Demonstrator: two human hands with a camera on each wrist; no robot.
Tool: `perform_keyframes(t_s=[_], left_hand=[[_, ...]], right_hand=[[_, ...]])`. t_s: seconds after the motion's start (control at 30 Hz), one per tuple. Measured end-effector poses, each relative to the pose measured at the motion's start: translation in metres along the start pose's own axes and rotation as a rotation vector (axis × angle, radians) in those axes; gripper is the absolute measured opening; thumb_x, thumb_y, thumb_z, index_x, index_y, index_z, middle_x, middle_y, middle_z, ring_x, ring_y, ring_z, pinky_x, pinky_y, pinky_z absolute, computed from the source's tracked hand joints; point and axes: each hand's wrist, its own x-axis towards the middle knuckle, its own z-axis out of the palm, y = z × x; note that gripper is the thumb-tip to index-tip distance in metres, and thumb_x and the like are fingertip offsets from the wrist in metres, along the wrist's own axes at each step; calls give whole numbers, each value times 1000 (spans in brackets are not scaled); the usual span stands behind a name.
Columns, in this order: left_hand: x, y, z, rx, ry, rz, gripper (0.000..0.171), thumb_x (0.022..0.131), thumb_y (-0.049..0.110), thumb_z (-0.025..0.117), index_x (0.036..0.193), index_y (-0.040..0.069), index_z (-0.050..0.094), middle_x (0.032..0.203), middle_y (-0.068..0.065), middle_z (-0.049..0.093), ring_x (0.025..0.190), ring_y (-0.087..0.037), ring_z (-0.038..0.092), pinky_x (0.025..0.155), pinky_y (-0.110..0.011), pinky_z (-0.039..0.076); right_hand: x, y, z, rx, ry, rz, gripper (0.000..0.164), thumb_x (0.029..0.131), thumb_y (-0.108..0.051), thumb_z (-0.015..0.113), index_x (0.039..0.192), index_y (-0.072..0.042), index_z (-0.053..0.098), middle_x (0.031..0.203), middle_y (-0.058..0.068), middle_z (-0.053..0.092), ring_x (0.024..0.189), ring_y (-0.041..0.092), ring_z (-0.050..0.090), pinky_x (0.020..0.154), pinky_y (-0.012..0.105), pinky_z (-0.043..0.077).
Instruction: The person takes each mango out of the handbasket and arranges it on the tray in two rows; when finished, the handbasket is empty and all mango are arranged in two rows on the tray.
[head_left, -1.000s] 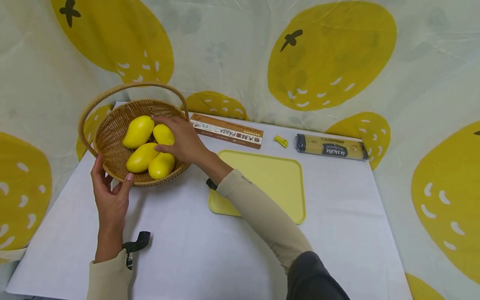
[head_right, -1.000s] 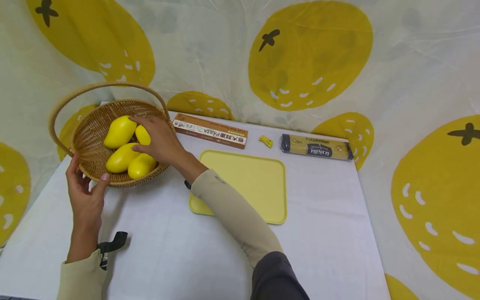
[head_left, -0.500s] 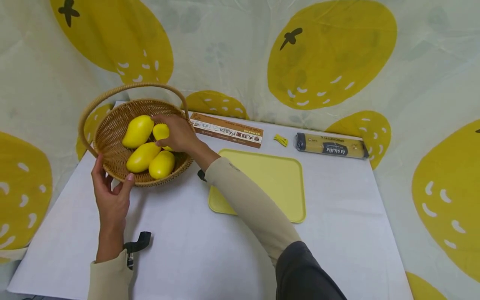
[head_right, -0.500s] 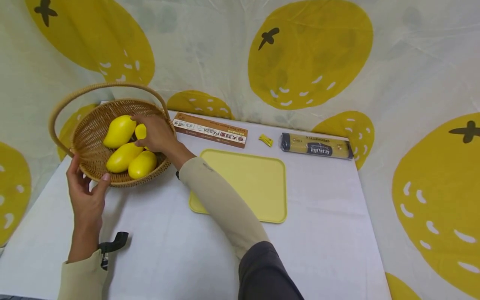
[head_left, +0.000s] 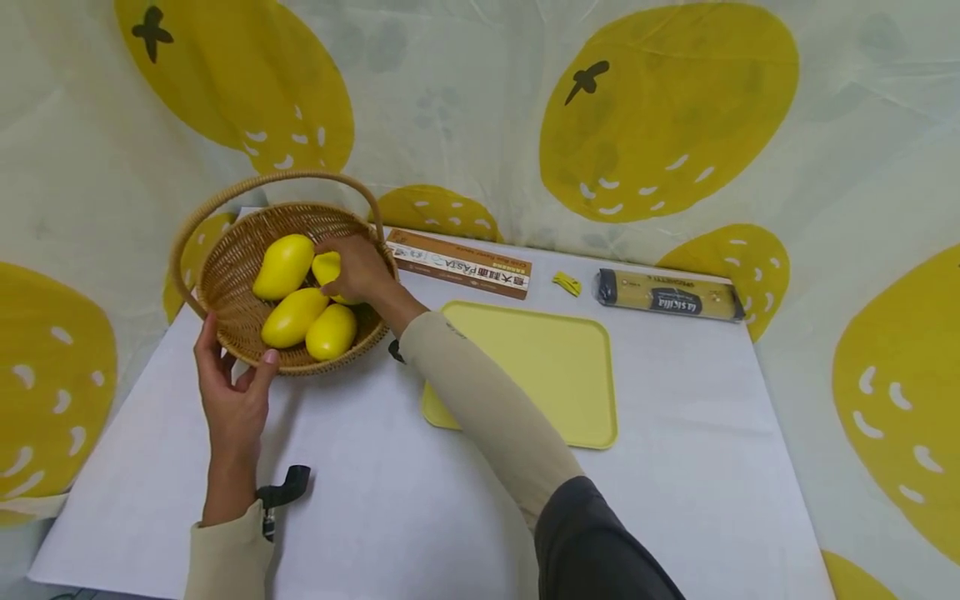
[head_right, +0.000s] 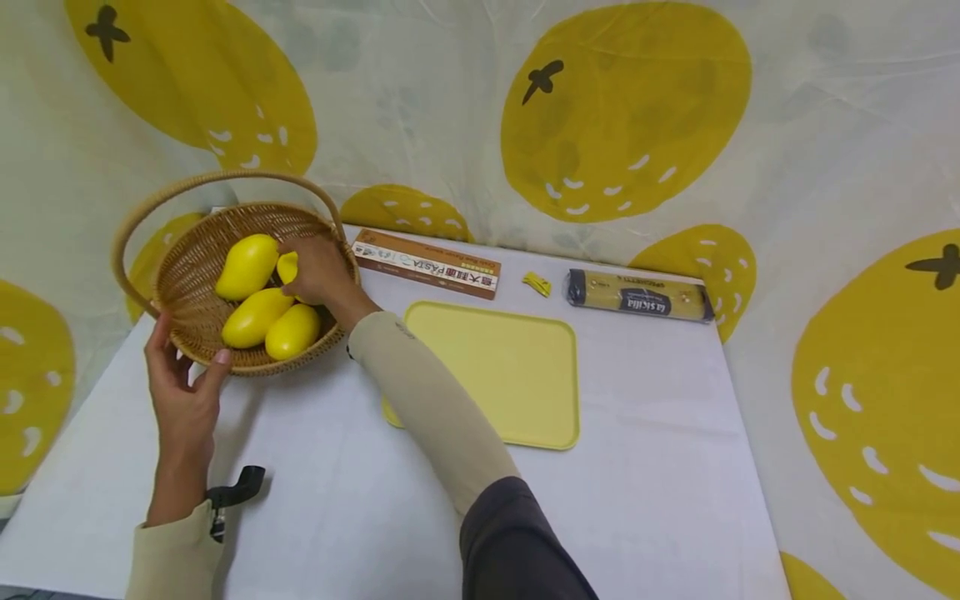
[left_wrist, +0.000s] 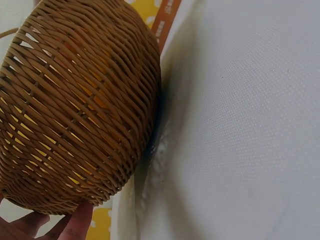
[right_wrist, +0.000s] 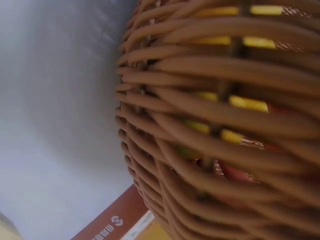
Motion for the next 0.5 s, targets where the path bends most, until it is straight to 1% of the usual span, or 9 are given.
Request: perform_keyframes(t_s=[0.2, 0.3, 0.5], left_hand=[[-2, 1, 1, -15, -3, -8, 89, 95, 5, 77, 166, 32, 31, 173, 4, 28, 153, -28, 33, 114, -28, 47], [-3, 2, 1, -18, -1, -4, 89, 95, 3, 76, 167, 32, 31, 173, 3, 27, 153, -29, 33, 115, -29, 47], [-4, 1, 1, -1, -2, -6, 90, 95, 3, 76, 167, 33, 30, 173, 7, 27, 153, -29, 33, 116, -30, 48]], right_hand=[[4, 3, 8, -33, -1, 40, 66, 94, -24, 82, 154, -27, 57, 158, -9, 56, 150, 12, 47, 122, 23, 38], [5, 4, 11, -52, 7, 30, 67, 93, -23, 83, 154, -26, 57, 157, -8, 57, 148, 13, 49, 121, 23, 39], [8, 4, 14, -97, 15, 12, 68, 91, -27, 85, 154, -26, 58, 156, -8, 59, 145, 13, 52, 120, 22, 40]])
